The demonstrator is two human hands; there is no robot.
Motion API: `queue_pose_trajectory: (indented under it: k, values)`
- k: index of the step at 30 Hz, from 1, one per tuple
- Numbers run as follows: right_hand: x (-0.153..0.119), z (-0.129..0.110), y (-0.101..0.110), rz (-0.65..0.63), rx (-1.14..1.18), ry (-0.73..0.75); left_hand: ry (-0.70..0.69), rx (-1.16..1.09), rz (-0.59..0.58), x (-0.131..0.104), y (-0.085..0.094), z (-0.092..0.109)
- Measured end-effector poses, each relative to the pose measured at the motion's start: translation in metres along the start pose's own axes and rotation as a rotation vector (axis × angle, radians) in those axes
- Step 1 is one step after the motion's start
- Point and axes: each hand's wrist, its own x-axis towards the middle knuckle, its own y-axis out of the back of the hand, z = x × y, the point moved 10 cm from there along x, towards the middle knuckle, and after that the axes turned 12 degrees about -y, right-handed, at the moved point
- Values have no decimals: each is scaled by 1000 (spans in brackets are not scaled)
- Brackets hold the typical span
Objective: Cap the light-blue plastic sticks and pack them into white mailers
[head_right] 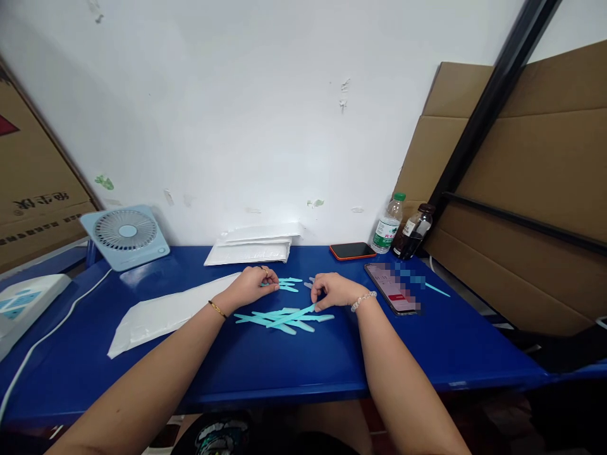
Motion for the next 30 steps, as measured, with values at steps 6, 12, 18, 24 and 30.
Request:
queue_pose_trajectory:
  k: [6, 12, 18, 24, 30]
  values:
    - [1, -12, 1, 47, 27, 37, -169, -10, -72, 2, -6, 42]
    - [0, -9, 26, 256, 50, 46, -119, 221, -56, 3, 6, 26]
    - [-1, 1, 38, 373, 10, -30, 19, 202, -23, -5, 17, -13]
    - [5, -45, -11, 140, -44, 124, 13, 93, -1, -6, 14, -7]
    - [11, -51, -24, 121, -143, 113, -81, -124, -146, -9, -3, 14]
